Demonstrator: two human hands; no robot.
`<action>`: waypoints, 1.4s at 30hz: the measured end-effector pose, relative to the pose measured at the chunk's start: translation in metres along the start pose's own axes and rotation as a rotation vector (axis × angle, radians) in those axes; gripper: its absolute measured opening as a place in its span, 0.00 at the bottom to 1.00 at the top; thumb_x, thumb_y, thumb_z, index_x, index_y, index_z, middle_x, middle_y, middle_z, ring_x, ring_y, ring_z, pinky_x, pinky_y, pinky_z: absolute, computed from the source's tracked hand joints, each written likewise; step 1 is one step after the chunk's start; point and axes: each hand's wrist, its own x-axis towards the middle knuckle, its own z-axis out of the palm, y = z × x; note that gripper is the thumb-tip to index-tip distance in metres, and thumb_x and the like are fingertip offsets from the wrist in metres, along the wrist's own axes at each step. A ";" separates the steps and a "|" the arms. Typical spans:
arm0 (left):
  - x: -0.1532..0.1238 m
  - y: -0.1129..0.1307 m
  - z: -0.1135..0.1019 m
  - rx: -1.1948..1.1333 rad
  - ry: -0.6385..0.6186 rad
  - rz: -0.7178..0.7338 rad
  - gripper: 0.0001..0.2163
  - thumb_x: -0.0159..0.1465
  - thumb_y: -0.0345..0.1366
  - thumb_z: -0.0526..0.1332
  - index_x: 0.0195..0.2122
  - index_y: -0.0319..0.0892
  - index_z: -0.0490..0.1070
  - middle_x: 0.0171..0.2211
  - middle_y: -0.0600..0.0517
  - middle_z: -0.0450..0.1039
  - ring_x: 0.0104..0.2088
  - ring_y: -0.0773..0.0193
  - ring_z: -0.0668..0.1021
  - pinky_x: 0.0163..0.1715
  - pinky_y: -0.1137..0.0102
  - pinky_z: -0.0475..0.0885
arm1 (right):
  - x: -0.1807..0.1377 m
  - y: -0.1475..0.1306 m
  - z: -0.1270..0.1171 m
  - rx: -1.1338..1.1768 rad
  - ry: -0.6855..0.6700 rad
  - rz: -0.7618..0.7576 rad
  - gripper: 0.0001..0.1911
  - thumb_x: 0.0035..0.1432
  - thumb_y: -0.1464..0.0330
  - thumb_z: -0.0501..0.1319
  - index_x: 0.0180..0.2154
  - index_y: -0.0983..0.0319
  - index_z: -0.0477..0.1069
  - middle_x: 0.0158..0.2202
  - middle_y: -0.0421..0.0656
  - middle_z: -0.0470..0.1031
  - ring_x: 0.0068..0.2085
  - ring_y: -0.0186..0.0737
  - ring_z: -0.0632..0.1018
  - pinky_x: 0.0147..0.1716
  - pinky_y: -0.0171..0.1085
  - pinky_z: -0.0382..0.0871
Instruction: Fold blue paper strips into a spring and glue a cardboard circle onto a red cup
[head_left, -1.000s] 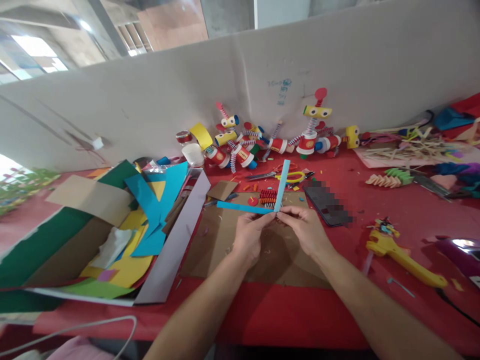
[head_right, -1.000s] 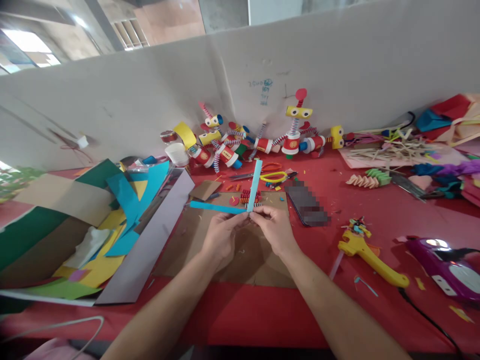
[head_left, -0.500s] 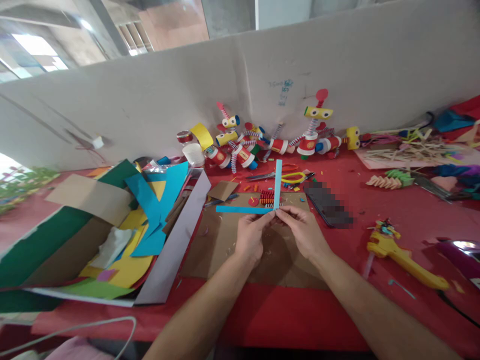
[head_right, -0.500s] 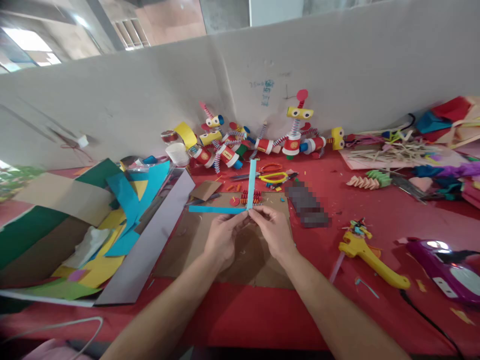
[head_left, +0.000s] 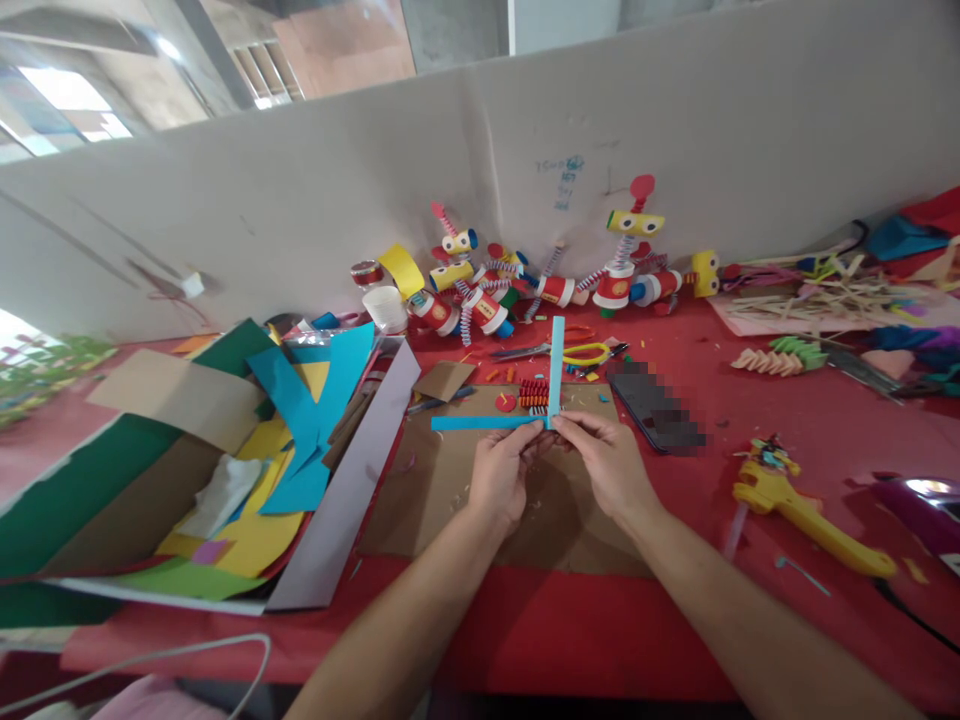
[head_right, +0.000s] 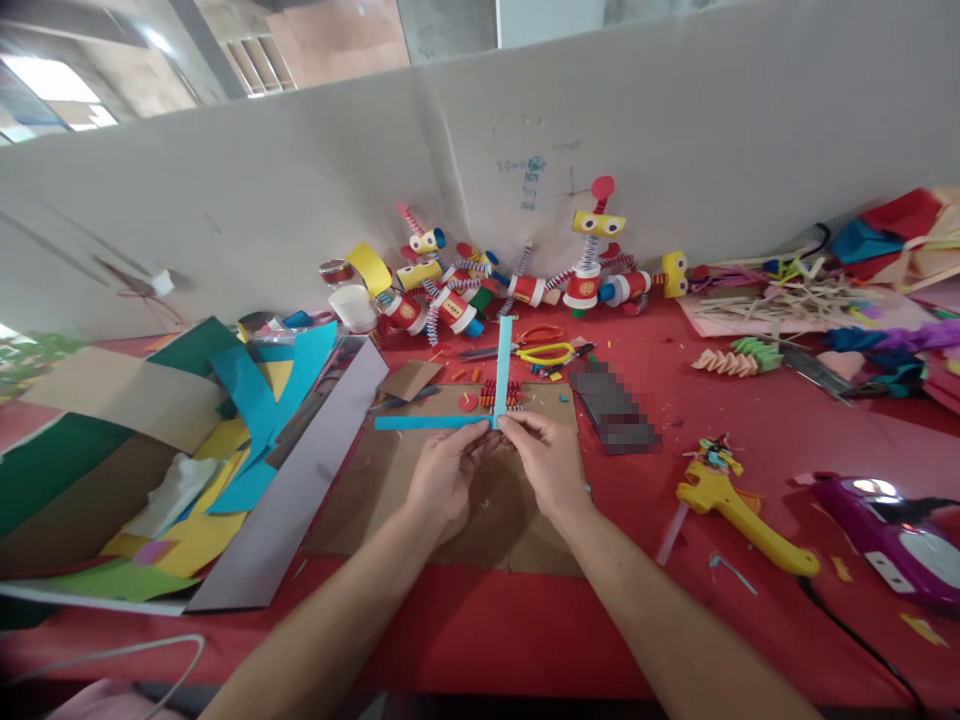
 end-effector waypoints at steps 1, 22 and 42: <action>-0.001 0.000 0.001 0.009 -0.005 0.008 0.06 0.45 0.31 0.70 0.24 0.35 0.75 0.25 0.49 0.77 0.28 0.65 0.78 0.39 0.68 0.73 | 0.000 0.000 0.000 -0.009 0.007 0.000 0.11 0.50 0.63 0.63 0.34 0.61 0.78 0.27 0.40 0.75 0.29 0.35 0.70 0.31 0.36 0.64; 0.008 0.005 -0.008 0.001 -0.068 -0.114 0.04 0.49 0.23 0.65 0.25 0.36 0.74 0.27 0.50 0.76 0.29 0.68 0.78 0.37 0.72 0.74 | 0.002 -0.004 0.001 0.124 -0.052 0.037 0.08 0.48 0.64 0.65 0.29 0.62 0.75 0.25 0.39 0.72 0.27 0.32 0.68 0.28 0.34 0.60; 0.010 0.011 -0.011 0.103 -0.103 -0.193 0.05 0.49 0.24 0.67 0.26 0.36 0.73 0.27 0.51 0.75 0.28 0.70 0.78 0.35 0.75 0.74 | 0.001 -0.006 -0.003 0.125 -0.063 0.036 0.10 0.39 0.64 0.69 0.28 0.61 0.76 0.27 0.41 0.76 0.29 0.36 0.71 0.29 0.36 0.63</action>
